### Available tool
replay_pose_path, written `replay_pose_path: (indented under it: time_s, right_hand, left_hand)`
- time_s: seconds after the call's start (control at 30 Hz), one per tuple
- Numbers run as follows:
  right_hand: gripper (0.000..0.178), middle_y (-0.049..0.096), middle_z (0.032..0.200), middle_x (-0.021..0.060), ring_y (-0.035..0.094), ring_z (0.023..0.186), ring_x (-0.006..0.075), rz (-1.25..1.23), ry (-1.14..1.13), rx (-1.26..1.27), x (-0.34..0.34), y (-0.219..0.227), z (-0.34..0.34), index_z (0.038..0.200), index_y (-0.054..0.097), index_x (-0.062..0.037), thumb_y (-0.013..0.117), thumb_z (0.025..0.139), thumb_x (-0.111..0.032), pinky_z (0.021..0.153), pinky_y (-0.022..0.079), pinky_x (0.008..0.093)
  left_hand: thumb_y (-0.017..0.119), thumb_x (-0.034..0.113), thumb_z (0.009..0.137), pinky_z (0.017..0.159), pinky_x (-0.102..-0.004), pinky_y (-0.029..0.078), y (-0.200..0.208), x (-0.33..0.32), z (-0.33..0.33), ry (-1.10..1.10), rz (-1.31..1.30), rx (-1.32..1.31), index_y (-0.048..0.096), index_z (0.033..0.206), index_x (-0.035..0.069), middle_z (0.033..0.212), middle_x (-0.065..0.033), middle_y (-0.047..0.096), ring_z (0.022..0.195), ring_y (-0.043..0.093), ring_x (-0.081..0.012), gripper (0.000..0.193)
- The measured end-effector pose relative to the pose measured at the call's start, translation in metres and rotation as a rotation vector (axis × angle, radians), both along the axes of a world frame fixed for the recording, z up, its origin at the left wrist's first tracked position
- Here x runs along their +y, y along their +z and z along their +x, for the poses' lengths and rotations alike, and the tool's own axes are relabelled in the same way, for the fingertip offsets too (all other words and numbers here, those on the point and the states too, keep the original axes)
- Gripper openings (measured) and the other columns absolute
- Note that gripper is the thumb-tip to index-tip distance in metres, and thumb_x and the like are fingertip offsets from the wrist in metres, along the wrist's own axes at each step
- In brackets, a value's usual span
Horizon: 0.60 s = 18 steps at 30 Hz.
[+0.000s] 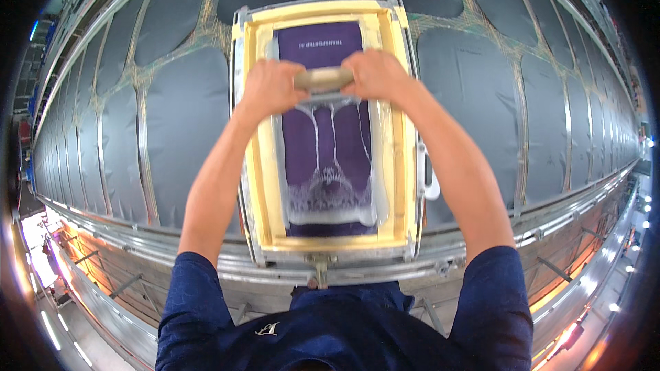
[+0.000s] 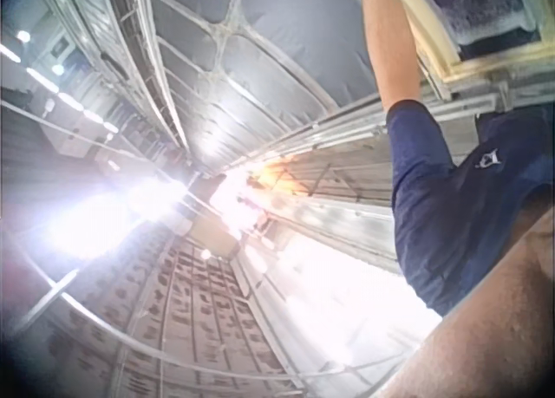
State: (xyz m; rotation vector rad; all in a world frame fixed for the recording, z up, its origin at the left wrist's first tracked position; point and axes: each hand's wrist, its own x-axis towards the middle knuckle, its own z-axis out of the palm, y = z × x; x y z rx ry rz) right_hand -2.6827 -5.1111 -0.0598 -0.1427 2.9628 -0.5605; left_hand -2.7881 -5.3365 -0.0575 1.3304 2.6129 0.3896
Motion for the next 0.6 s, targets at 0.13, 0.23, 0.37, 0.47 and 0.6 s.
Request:
replay_pose_path:
  time_s: [0.13,0.23,0.37,0.47,0.6]
  right_hand:
    - [0.049,0.075,0.093,0.0151,0.071,0.093,0.0363,0.097,0.05,-0.101,0.071,-0.014,-0.119,0.104,0.074,-0.0079,0.086,0.072,-0.043,0.087,0.055,0.0453]
    - [0.05,0.075,0.092,0.0164,0.071,0.087,0.0364,0.018,0.001,-0.127,0.086,-0.003,-0.163,0.101,0.074,-0.0046,0.087,0.07,-0.041,0.08,0.056,0.0446]
    - [0.045,0.074,0.089,0.0203,0.073,0.084,0.0376,0.01,0.0,-0.145,0.098,-0.01,-0.181,0.096,0.077,-0.0046,0.088,0.068,-0.038,0.076,0.057,0.0452]
    - [0.044,0.074,0.088,0.0222,0.073,0.083,0.0381,0.032,-0.022,-0.132,0.094,-0.007,-0.186,0.093,0.078,-0.0042,0.089,0.066,-0.038,0.074,0.057,0.0452]
    - [0.047,0.074,0.088,0.0224,0.073,0.085,0.0393,0.059,0.034,-0.097,0.092,-0.01,-0.177,0.094,0.077,-0.0049,0.088,0.067,-0.042,0.075,0.057,0.0463]
  left_hand:
    - [0.085,0.044,0.063,0.086,-0.0442,0.057,0.001,0.066,-0.115,-0.081,-0.118,0.094,0.079,0.104,0.017,0.094,-0.0117,0.076,0.096,0.073,-0.0323,0.05]
    - [0.086,0.045,0.064,0.088,-0.0434,0.057,-0.005,0.089,-0.162,-0.029,-0.123,0.026,0.078,0.11,0.017,0.096,-0.0126,0.077,0.097,0.072,-0.0332,0.054]
    - [0.087,0.04,0.062,0.082,-0.045,0.057,-0.014,0.102,-0.182,-0.049,-0.074,0.005,0.079,0.096,0.014,0.09,-0.0155,0.076,0.089,0.073,-0.0354,0.043]
    - [0.087,0.04,0.061,0.08,-0.0453,0.058,-0.009,0.102,-0.185,-0.046,-0.081,-0.003,0.08,0.089,0.012,0.087,-0.0164,0.076,0.085,0.073,-0.036,0.04]
    - [0.088,0.039,0.061,0.082,-0.0461,0.057,-0.008,0.096,-0.167,-0.039,-0.069,0.045,0.08,0.091,0.011,0.089,-0.0168,0.076,0.088,0.073,-0.0359,0.042]
